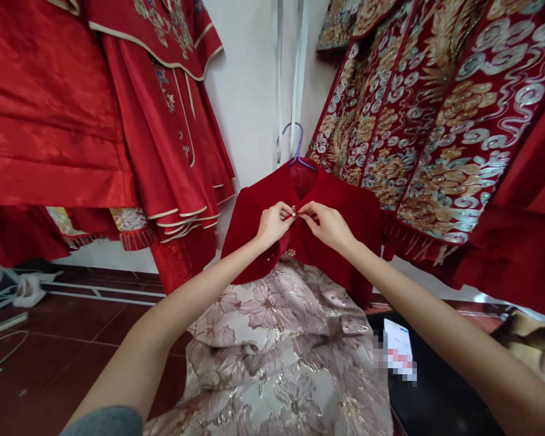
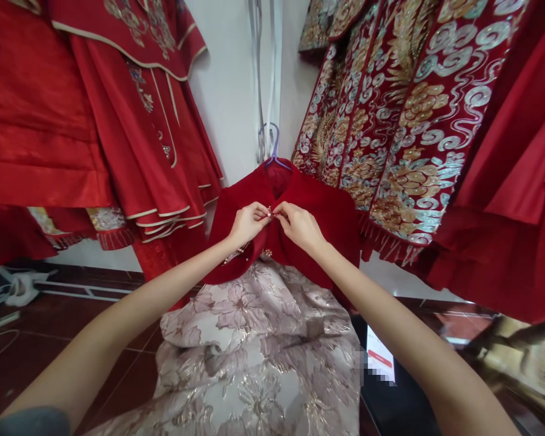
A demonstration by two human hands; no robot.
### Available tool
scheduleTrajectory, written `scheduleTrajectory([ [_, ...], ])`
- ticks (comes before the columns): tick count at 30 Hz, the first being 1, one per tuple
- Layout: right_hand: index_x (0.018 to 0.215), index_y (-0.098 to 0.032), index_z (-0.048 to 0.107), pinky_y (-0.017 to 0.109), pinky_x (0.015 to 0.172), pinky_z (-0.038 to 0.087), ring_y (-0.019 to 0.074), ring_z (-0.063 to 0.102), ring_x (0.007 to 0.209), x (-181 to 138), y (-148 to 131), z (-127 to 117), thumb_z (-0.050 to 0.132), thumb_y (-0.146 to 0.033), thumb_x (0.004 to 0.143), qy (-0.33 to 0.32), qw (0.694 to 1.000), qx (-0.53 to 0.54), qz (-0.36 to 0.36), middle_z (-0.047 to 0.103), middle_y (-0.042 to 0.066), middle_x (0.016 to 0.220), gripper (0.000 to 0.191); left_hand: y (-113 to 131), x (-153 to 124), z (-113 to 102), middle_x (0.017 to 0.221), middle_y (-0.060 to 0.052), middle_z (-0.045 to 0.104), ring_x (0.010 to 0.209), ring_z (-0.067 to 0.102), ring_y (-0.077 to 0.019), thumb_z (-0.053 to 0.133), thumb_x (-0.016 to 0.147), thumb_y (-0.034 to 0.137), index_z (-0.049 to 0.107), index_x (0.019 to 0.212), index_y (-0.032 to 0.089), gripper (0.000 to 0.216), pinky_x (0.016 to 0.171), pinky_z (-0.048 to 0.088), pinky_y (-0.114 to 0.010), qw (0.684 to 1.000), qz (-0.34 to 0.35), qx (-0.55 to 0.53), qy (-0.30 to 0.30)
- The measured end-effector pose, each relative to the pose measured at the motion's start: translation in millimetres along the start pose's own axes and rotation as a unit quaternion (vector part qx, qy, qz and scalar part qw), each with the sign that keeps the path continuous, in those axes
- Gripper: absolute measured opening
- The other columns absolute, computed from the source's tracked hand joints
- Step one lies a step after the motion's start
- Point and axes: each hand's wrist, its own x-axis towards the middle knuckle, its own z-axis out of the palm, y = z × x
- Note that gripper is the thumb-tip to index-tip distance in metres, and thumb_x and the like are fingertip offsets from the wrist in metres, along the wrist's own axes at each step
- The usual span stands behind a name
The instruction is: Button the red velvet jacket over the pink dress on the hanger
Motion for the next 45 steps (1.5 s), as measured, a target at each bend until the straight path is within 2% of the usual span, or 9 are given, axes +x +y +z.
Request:
scheduleTrajectory([
  [6,0.101,-0.024,0.061,0.032,0.075,0.052,0.0197,0.064,0.086,-1,-6,-3,0.048,-0.021,0.088,0.007,1.0,0.006,-0.012,0.067,0.004,0.097,0.018,4,5,-5,0.08,-0.002,0.07,0.077,0.066,-0.015,0.06,0.072,0.009,0.063,0.079,0.019,0.013,0.074,0.051,-0.025,0.995,0.055,0.073,-0.03],
  [11,0.101,-0.024,0.061,0.032,0.075,0.053,0.0195,0.064,0.085,1,-9,-3,0.049,-0.022,0.089,0.02,1.0,-0.003,-0.011,0.068,0.003,0.097,0.017,7,4,-6,0.078,-0.004,0.07,0.073,0.066,-0.0146,0.06,0.071,0.01,0.063,0.08,0.017,0.012,0.072,0.052,-0.024,0.995,0.06,0.066,-0.039],
  [17,0.101,-0.024,0.063,0.033,0.075,0.055,0.0194,0.065,0.085,2,-9,-5,0.05,-0.022,0.088,0.015,1.0,0.008,-0.004,0.068,0.004,0.096,0.018,14,1,-8,0.076,-0.004,0.07,0.069,0.066,-0.0137,0.064,0.075,0.023,0.064,0.081,0.017,0.009,0.067,0.052,-0.023,0.995,0.059,0.058,-0.058],
  [22,0.098,-0.021,0.064,0.031,0.073,0.056,0.018,0.065,0.081,4,-5,-7,0.054,-0.025,0.086,0.018,0.998,0.053,0.0,0.068,0.004,0.092,0.016,12,7,-4,0.075,-0.005,0.071,0.071,0.067,-0.0153,0.063,0.077,0.02,0.064,0.08,0.017,0.004,0.069,0.052,-0.024,0.992,0.075,0.083,-0.061],
  [26,0.094,-0.02,0.064,0.031,0.072,0.057,0.0172,0.066,0.078,7,1,-6,0.059,-0.026,0.083,0.02,0.997,0.078,0.005,0.068,0.003,0.086,0.013,16,11,-6,0.079,-0.005,0.072,0.076,0.068,-0.0167,0.065,0.077,0.019,0.065,0.081,0.017,0.005,0.071,0.052,-0.025,0.987,0.071,0.11,-0.089],
  [30,0.091,-0.019,0.059,0.03,0.071,0.058,0.0164,0.066,0.076,8,4,-3,0.063,-0.025,0.079,0.037,0.994,0.102,0.017,0.067,0.002,0.082,0.014,22,14,-9,0.08,-0.005,0.072,0.079,0.069,-0.0173,0.063,0.077,0.015,0.067,0.081,0.015,0.006,0.073,0.051,-0.026,0.98,0.074,0.151,-0.104],
  [37,0.093,-0.02,0.052,0.029,0.069,0.058,0.0161,0.065,0.077,7,7,1,0.066,-0.022,0.074,0.053,0.987,0.145,0.038,0.064,0.003,0.084,0.024,30,22,-10,0.073,-0.005,0.071,0.069,0.066,-0.017,0.062,0.075,0.015,0.069,0.075,0.016,0.007,0.069,0.048,-0.026,0.959,0.108,0.228,-0.13],
  [42,0.095,-0.019,0.051,0.03,0.069,0.057,0.0163,0.064,0.077,10,11,0,0.064,-0.021,0.072,0.038,0.985,0.162,0.054,0.063,0.003,0.083,0.027,35,28,-14,0.071,-0.005,0.07,0.068,0.064,-0.0183,0.061,0.075,0.016,0.07,0.075,0.017,0.009,0.069,0.046,-0.029,0.936,0.152,0.273,-0.161],
  [45,0.096,-0.019,0.051,0.03,0.068,0.055,0.0162,0.062,0.076,17,15,-3,0.064,-0.021,0.069,0.018,0.984,0.165,0.069,0.062,0.003,0.084,0.03,35,29,-13,0.072,-0.005,0.069,0.07,0.064,-0.0199,0.061,0.075,0.017,0.07,0.076,0.018,0.009,0.071,0.045,-0.03,0.927,0.167,0.298,-0.158],
])
